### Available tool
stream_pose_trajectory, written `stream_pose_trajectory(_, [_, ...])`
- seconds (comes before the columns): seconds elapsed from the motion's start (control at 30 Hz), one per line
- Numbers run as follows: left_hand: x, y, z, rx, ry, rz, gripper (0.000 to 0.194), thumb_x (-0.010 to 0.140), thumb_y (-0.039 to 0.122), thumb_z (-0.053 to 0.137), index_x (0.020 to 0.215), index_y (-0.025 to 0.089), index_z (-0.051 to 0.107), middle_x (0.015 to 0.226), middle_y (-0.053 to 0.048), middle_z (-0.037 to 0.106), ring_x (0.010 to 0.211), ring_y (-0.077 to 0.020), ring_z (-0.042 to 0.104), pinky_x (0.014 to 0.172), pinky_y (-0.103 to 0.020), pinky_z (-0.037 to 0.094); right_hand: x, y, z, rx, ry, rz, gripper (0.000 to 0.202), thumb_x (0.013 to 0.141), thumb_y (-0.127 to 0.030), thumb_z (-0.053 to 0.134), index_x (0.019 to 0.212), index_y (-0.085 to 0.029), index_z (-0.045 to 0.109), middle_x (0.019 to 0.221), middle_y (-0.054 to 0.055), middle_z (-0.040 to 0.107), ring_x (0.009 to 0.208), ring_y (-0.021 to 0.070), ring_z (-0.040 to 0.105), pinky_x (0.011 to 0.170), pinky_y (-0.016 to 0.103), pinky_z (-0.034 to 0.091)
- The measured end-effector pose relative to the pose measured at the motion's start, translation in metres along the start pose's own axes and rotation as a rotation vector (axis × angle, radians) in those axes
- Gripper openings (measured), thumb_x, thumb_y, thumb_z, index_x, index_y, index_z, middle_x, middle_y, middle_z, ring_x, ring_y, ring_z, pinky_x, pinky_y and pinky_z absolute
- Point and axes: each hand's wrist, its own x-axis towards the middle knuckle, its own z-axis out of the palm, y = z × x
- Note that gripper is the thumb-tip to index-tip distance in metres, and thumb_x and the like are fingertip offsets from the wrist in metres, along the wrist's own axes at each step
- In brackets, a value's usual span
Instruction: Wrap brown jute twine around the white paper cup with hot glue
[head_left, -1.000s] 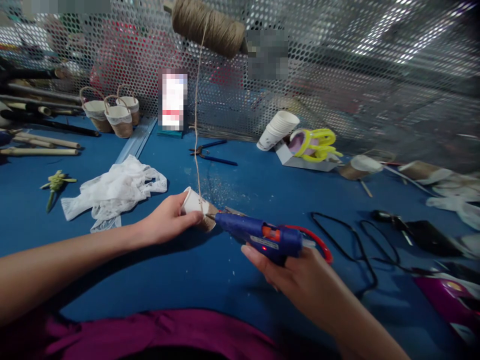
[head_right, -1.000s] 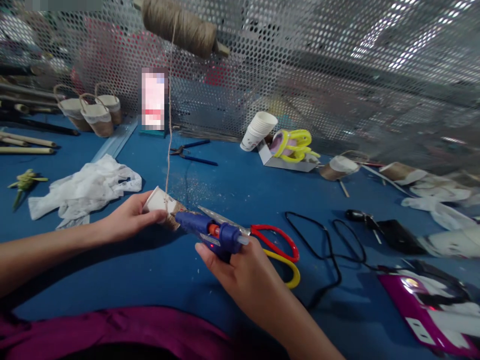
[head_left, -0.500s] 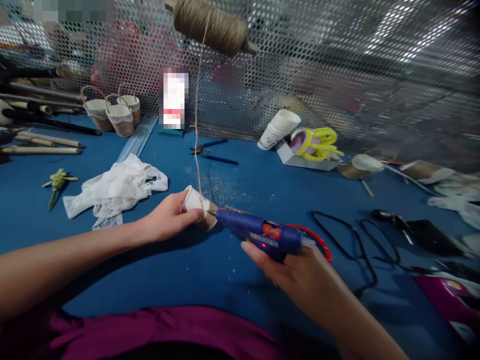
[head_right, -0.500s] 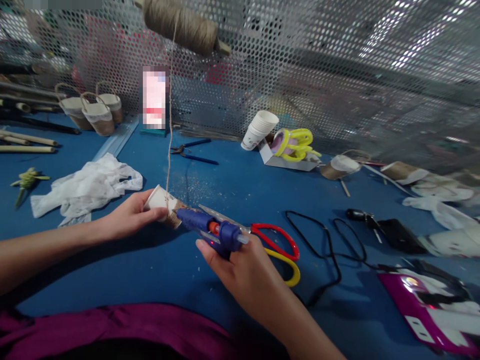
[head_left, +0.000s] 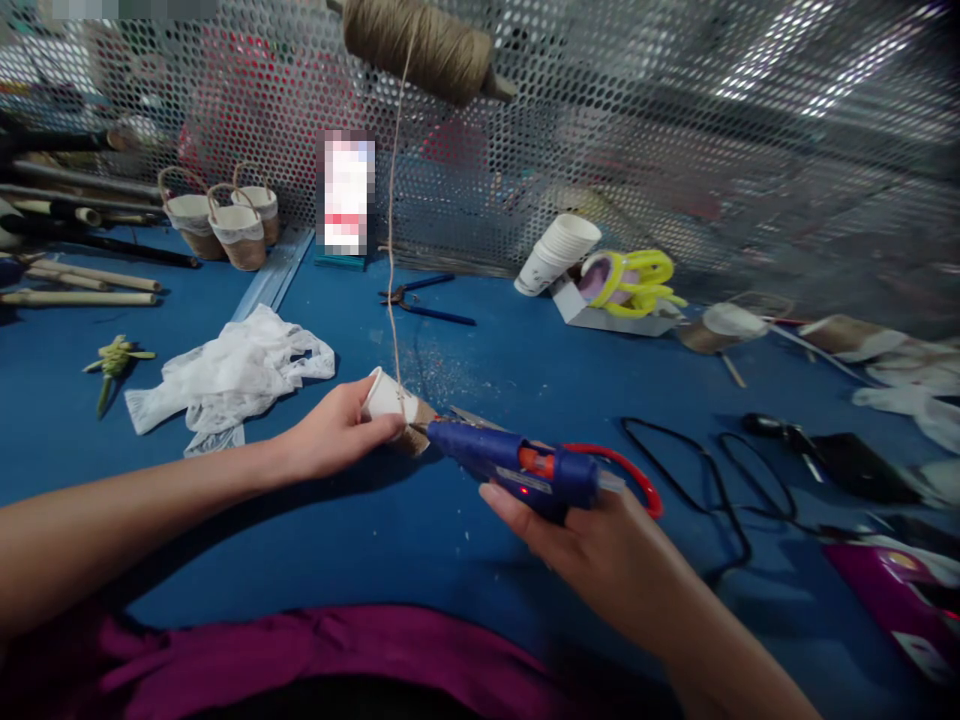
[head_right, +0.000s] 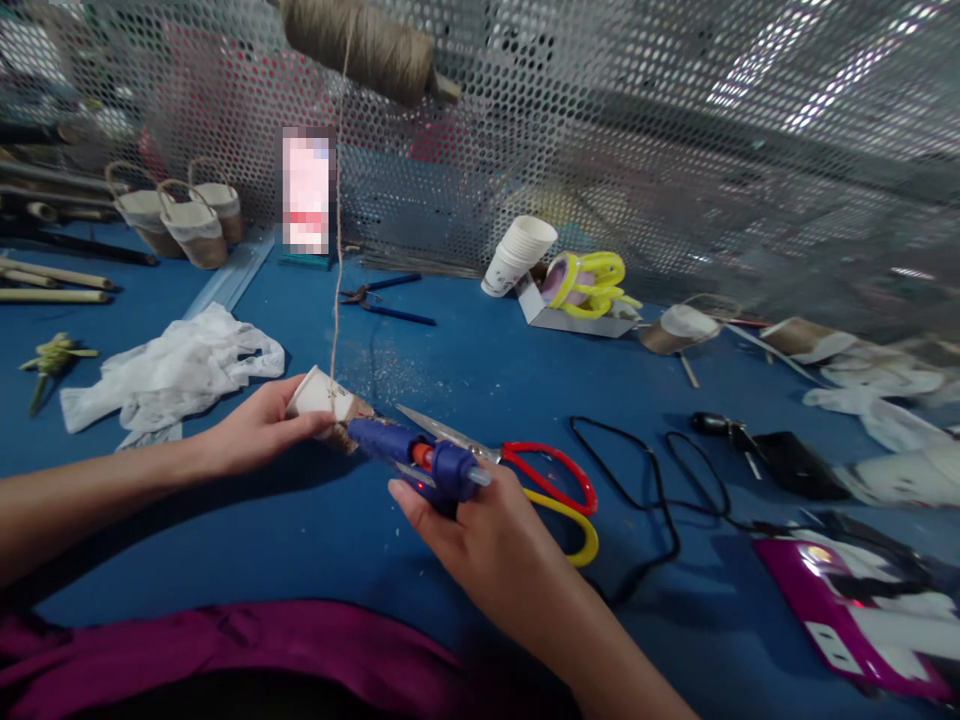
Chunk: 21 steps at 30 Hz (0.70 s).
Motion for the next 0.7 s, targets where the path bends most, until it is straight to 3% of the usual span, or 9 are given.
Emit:
stream_pose_trajectory(0.13, [-0.0025,-0.0001,-0.0001,0.026,-0.022,0.012,0.026,0.077,0.025,0.048,0.098,0.01,0.052,0.086,-0.008,0.061,0.075,-0.0165,0.055,0.071,-0.03,0.045,0.0013,0.0033,-0.0008,-0.006,0.007,0.03,0.027,0.077,-0.039,0.05,0.055,-0.024,0.051,0.042,-0.002,0.05,0.048,0.015,0.056,0.047,0.025,0.046])
stream_pose_trajectory(0.27, [-0.004,-0.0015,-0.0009,0.038,-0.056,0.031,0.028,0.077,0.027,0.049,0.099,0.009,0.052,0.086,-0.008,0.061,0.073,-0.0152,0.055,0.068,-0.027,0.045,0.002,0.0044,-0.0015,0.018,-0.015,0.064,0.038,0.079,-0.04,0.048,0.046,-0.022,0.042,0.036,-0.004,0.044,0.034,0.0089,0.041,0.036,0.023,0.037])
stream_pose_trajectory(0.7, [-0.0063,-0.0067,-0.0038,0.129,-0.074,0.112,0.025,0.078,0.027,0.048,0.095,0.01,0.053,0.085,-0.007,0.062,0.075,-0.0157,0.057,0.069,-0.026,0.046,0.0073,0.0074,-0.004,0.151,-0.067,0.21,0.037,0.078,-0.042,0.047,0.048,-0.02,0.043,0.04,-0.004,0.045,0.037,0.0086,0.045,0.042,0.023,0.039])
